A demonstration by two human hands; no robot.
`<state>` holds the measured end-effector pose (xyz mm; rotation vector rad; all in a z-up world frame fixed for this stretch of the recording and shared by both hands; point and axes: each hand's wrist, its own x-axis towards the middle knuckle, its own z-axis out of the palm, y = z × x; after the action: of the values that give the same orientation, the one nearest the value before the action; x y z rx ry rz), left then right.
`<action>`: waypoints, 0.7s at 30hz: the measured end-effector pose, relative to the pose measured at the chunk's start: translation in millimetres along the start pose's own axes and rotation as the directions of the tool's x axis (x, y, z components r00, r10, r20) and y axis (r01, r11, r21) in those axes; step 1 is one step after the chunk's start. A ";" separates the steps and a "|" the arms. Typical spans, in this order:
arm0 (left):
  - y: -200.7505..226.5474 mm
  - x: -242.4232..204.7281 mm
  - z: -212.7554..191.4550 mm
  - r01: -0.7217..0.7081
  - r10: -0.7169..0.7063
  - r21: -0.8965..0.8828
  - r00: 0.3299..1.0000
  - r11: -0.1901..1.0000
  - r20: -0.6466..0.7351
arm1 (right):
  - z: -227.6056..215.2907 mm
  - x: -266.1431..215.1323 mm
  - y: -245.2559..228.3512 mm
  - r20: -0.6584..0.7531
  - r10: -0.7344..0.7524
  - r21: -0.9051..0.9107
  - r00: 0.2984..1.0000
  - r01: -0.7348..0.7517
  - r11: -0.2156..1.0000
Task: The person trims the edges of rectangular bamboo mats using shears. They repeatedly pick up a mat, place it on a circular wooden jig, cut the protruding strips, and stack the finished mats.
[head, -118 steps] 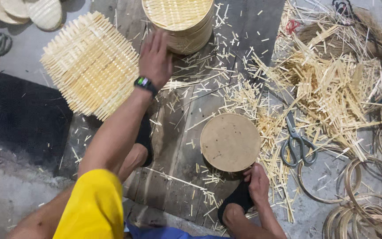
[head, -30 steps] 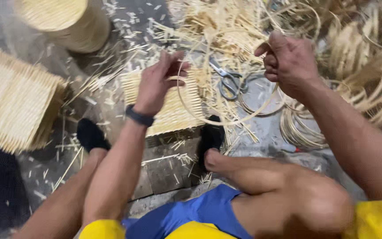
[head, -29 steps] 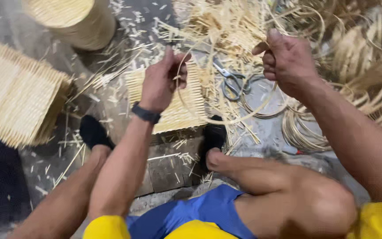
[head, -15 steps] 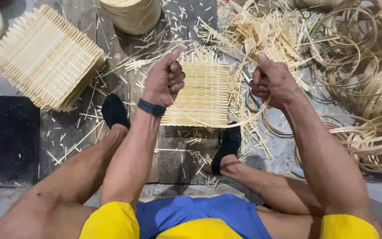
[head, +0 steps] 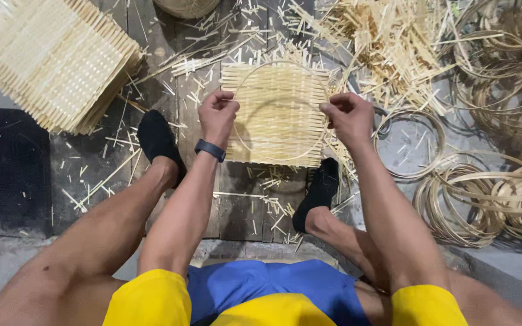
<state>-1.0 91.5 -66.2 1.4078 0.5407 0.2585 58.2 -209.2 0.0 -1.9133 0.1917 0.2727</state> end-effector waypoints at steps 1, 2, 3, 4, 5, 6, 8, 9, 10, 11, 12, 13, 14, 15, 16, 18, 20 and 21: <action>-16.1 3.2 -3.7 -0.087 0.089 0.137 0.996 0.987 -0.007 | 7.9 3.4 10.2 -0.016 0.004 -0.057 1.000 -0.005 0.998; -29.7 6.2 -7.0 -0.169 0.176 0.273 0.984 0.947 0.000 | 15.2 6.7 19.5 -0.043 -0.053 -0.123 0.998 0.047 0.991; -40.3 8.4 -11.8 -0.242 0.256 0.406 0.967 0.881 0.020 | 23.2 8.7 28.4 -0.063 -0.108 -0.188 0.992 0.094 0.978; -47.9 10.2 -15.5 -0.259 0.272 0.477 0.961 0.840 0.043 | 29.2 10.0 36.3 -0.079 -0.164 -0.254 0.983 0.139 0.957; -52.8 13.1 -17.0 -0.276 0.285 0.542 0.956 0.793 0.069 | 33.6 11.6 42.8 -0.103 -0.168 -0.264 0.980 0.136 0.955; -55.1 14.9 -18.2 -0.292 0.296 0.604 0.950 0.741 0.096 | 38.0 12.2 48.2 -0.128 -0.173 -0.275 0.977 0.133 0.952; -54.7 10.1 -21.1 -0.216 0.230 0.591 0.972 0.777 0.054 | 42.4 8.5 56.2 -0.163 -0.161 -0.292 0.973 0.108 0.950; -52.6 8.2 -20.4 -0.180 0.197 0.581 0.980 0.793 0.035 | 42.2 6.9 58.4 -0.175 -0.146 -0.298 0.974 0.089 0.950; -50.0 5.6 -19.8 -0.127 0.154 0.587 0.988 0.800 0.005 | 42.2 3.9 60.1 -0.188 -0.131 -0.304 0.973 0.069 0.950; -46.1 7.0 -18.4 -0.081 0.117 0.590 0.993 0.804 -0.024 | 42.4 3.9 59.9 -0.199 -0.135 -0.309 0.971 0.069 0.949; -43.1 6.6 -17.1 -0.034 0.080 0.591 0.995 0.806 -0.052 | 42.0 2.8 59.7 -0.210 -0.140 -0.313 0.968 0.069 0.947; -40.3 8.5 -17.2 -0.016 0.061 0.582 0.996 0.813 -0.058 | 43.8 3.0 59.5 -0.223 -0.146 -0.314 0.964 0.070 0.947; -38.9 9.8 -17.5 0.002 0.041 0.572 0.997 0.820 -0.063 | 44.3 3.1 59.7 -0.219 -0.158 -0.330 0.963 0.079 0.941; -39.1 10.6 -17.5 0.019 0.022 0.562 0.997 0.827 -0.067 | 44.6 3.3 60.3 -0.217 -0.171 -0.345 0.961 0.088 0.934; -40.1 12.9 -17.6 0.012 0.034 0.566 0.997 0.824 -0.071 | 45.5 4.2 61.3 -0.215 -0.184 -0.361 0.959 0.096 0.927; -46.6 11.2 -16.8 0.005 0.053 0.572 0.995 0.820 -0.086 | 43.7 5.2 64.9 -0.214 -0.180 -0.371 0.960 0.090 0.924; -47.9 12.6 -17.4 0.025 0.044 0.610 0.994 0.792 -0.098 | 44.3 6.0 66.4 -0.228 -0.175 -0.363 0.958 0.083 0.928; -48.6 14.1 -16.6 0.037 0.037 0.628 0.994 0.777 -0.103 | 44.3 6.6 67.3 -0.233 -0.167 -0.355 0.958 0.077 0.932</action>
<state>-4.2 104.8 -117.6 2.0598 0.7632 0.1563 42.6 -191.2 -77.3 -2.2980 0.2070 -0.0365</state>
